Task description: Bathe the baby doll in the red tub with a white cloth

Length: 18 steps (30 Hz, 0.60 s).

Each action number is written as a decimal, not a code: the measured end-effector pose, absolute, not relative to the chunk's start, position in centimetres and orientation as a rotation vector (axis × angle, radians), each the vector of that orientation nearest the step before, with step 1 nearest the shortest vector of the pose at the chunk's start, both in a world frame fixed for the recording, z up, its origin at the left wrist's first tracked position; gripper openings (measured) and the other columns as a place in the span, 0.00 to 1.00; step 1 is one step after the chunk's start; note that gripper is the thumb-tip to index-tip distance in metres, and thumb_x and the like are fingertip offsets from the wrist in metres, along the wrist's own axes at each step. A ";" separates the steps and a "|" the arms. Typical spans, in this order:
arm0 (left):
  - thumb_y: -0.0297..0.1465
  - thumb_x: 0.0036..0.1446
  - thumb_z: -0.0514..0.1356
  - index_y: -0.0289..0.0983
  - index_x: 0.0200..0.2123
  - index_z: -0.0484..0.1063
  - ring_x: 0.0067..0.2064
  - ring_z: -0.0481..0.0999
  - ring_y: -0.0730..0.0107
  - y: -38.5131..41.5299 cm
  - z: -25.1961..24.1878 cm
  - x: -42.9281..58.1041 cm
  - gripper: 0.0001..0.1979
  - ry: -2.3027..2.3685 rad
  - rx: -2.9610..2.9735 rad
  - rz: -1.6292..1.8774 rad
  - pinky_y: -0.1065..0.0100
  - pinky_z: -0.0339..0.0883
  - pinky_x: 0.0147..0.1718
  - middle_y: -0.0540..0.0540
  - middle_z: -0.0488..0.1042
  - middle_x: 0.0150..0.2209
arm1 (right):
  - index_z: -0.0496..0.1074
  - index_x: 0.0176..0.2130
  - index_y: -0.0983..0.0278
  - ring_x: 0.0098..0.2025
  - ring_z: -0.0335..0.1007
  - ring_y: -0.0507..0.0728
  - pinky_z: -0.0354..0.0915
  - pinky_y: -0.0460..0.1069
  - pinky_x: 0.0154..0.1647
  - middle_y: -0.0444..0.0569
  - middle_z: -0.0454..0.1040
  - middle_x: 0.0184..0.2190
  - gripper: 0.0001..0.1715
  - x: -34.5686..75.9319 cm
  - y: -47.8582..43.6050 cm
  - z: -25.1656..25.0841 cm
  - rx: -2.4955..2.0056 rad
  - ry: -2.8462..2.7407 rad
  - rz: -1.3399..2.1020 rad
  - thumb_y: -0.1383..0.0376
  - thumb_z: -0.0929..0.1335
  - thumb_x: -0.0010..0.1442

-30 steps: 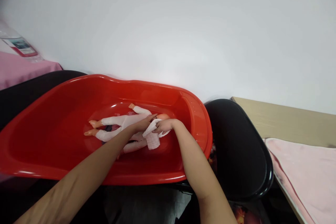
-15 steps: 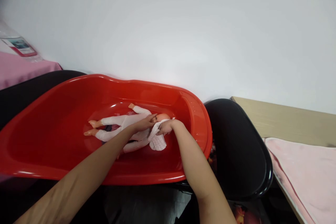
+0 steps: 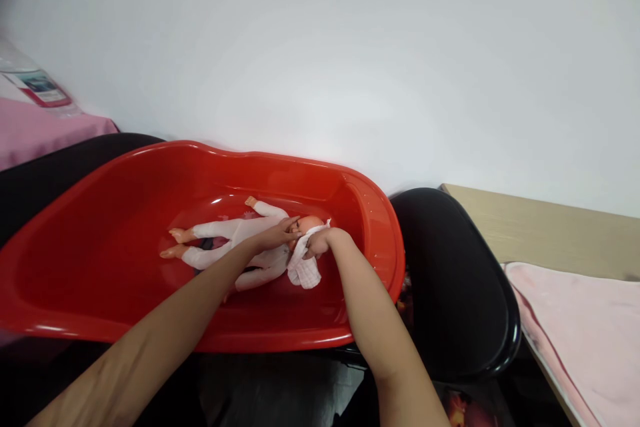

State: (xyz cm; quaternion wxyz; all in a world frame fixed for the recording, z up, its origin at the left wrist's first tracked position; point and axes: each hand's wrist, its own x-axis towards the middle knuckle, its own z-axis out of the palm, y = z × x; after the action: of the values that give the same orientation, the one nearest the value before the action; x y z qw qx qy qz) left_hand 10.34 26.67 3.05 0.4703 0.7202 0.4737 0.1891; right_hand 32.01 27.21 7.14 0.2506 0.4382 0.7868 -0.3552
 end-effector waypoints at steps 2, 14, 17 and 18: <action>0.50 0.64 0.67 0.37 0.86 0.65 0.80 0.69 0.33 26.7 3.0 10.3 0.52 1.152 1.754 0.450 0.53 0.61 0.79 0.32 0.67 0.84 | 0.85 0.71 0.63 0.63 0.87 0.65 0.75 0.52 0.67 0.55 0.90 0.61 0.29 32.1 27.2 7.1 1.185 2.141 -0.925 0.56 0.77 0.76; 0.48 0.63 0.70 0.36 0.84 0.68 0.77 0.72 0.34 27.1 2.3 10.2 0.50 1.154 1.728 0.505 0.52 0.66 0.74 0.30 0.71 0.82 | 0.88 0.65 0.62 0.58 0.89 0.63 0.78 0.51 0.60 0.54 0.90 0.59 0.24 32.1 27.2 7.0 1.256 2.104 -1.069 0.56 0.77 0.75; 0.46 0.63 0.69 0.35 0.84 0.68 0.74 0.76 0.35 27.1 1.9 10.1 0.49 1.171 1.740 0.506 0.53 0.71 0.69 0.30 0.74 0.79 | 0.87 0.62 0.66 0.55 0.89 0.63 0.80 0.50 0.54 0.57 0.90 0.57 0.23 32.1 27.0 7.3 1.292 2.079 -1.194 0.55 0.77 0.76; 0.45 0.63 0.69 0.35 0.83 0.69 0.73 0.77 0.36 27.1 1.8 10.1 0.48 1.182 1.758 0.513 0.53 0.72 0.68 0.31 0.77 0.77 | 0.87 0.60 0.67 0.54 0.89 0.63 0.80 0.50 0.52 0.57 0.90 0.56 0.23 32.0 26.9 7.4 1.314 2.074 -1.254 0.53 0.77 0.77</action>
State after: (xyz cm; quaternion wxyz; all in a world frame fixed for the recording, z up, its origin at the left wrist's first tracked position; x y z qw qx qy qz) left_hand 10.07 27.09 1.83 0.4627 0.7152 0.4806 0.2085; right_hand 32.03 26.88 7.43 0.1911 0.4679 0.7383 -0.4466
